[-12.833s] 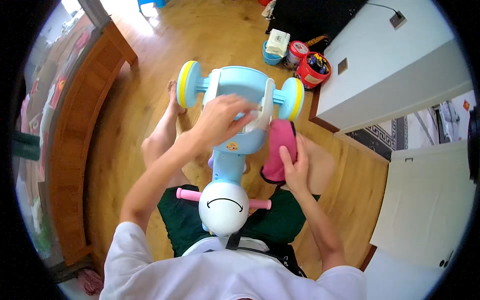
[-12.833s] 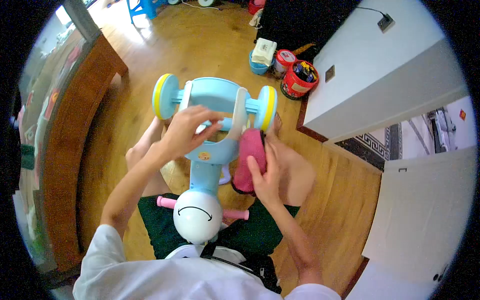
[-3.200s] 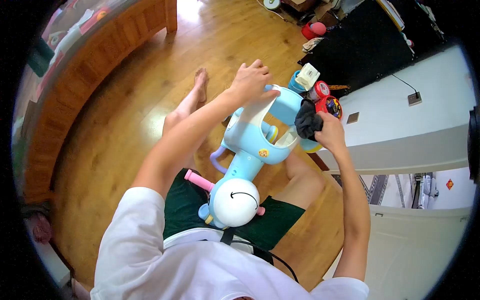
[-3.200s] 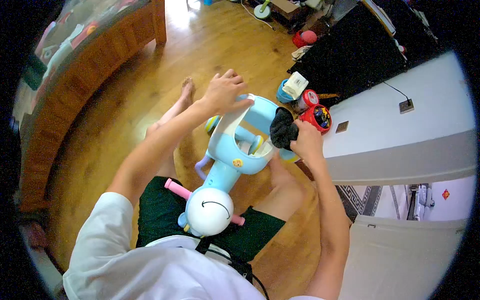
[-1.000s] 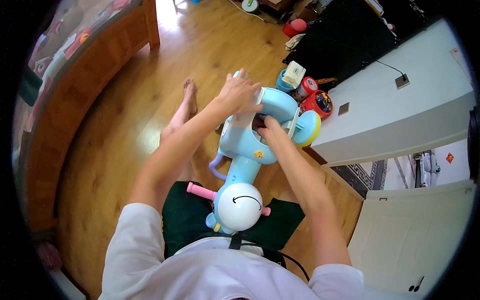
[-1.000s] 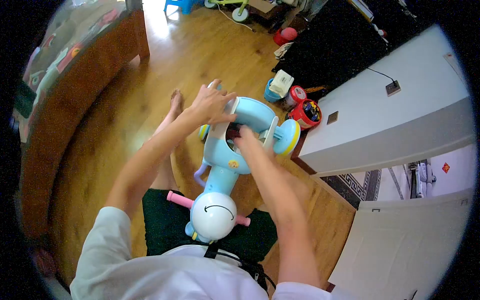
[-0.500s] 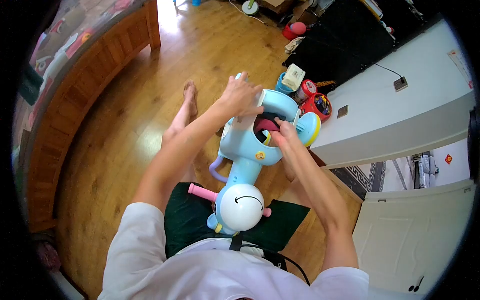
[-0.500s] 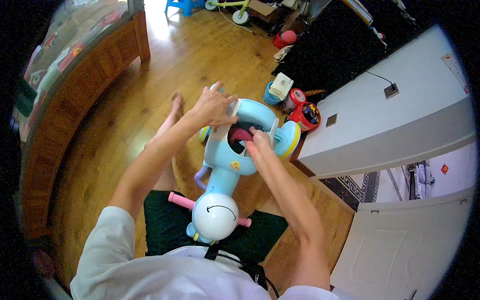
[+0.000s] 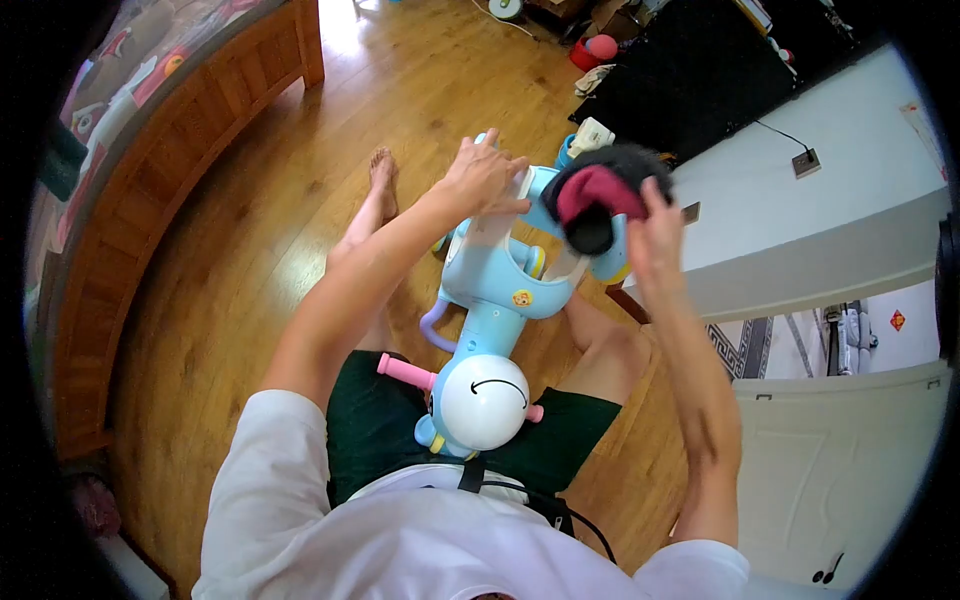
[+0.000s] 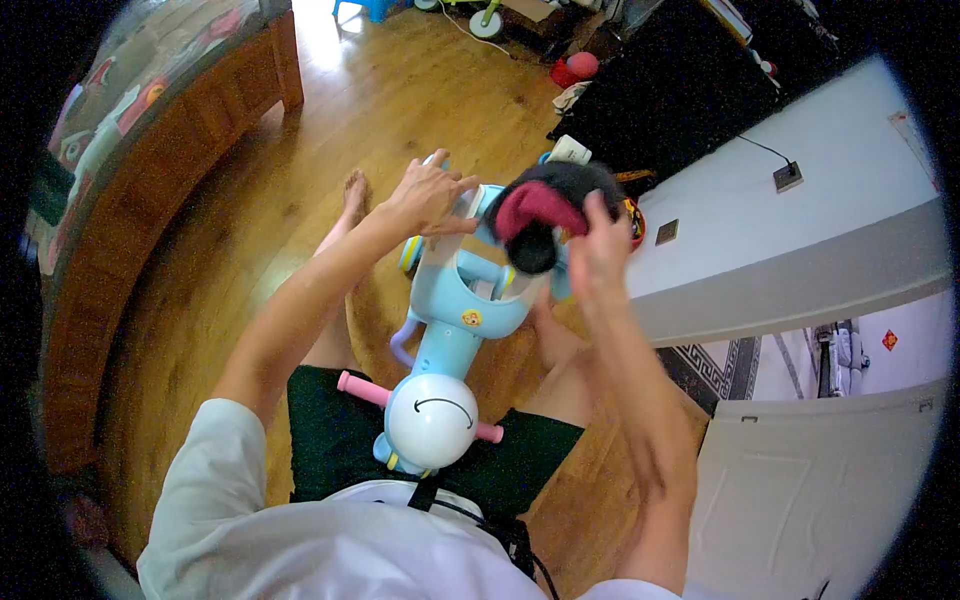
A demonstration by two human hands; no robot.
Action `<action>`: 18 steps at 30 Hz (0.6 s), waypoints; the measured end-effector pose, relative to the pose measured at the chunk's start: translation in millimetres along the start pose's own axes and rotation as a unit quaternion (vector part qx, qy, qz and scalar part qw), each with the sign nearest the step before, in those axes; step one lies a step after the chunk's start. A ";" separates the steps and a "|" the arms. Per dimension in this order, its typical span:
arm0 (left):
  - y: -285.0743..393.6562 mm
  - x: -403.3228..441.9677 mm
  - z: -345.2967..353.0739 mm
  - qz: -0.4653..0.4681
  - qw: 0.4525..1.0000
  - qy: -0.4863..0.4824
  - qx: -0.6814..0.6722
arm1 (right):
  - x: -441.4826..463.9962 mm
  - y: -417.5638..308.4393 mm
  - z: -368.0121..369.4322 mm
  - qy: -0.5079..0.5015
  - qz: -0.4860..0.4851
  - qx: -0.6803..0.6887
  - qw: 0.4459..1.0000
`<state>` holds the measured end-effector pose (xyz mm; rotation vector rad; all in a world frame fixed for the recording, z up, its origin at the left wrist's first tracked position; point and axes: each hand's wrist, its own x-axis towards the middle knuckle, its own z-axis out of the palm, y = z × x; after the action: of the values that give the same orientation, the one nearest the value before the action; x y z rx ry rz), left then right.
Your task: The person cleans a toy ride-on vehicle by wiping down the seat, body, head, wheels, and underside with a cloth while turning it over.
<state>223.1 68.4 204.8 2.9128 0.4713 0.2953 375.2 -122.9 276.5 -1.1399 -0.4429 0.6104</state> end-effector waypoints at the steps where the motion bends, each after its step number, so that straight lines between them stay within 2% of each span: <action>1: 0.3 0.9 3.0 0.000 1.000 0.004 0.001 | -0.6 -23.2 8.9 0.013 -0.021 0.025 0.999; 5: 8.3 -1.2 -3.7 -0.021 1.000 -0.020 0.009 | 1.2 -51.0 -25.8 0.012 -0.119 0.022 0.993; 8: 16.6 -6.8 -0.9 -0.018 0.995 0.062 0.078 | -16.5 -58.5 -43.7 0.059 -0.153 -0.018 0.986; 11: 35.7 -4.7 -0.1 0.102 0.982 0.134 0.080 | -41.7 -48.7 -58.6 0.112 -0.122 0.012 0.986; 14: 56.2 4.0 10.8 0.113 0.987 0.110 -0.042 | -72.3 -27.8 -71.1 0.157 -0.085 0.042 0.983; 18: 61.6 16.7 37.2 0.102 0.981 0.163 -0.036 | -122.9 9.3 -88.1 0.175 -0.056 0.087 0.979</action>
<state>264.9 11.0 184.3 2.8518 0.1967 0.8105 334.2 -262.2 233.4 -1.0214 -0.1466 0.3340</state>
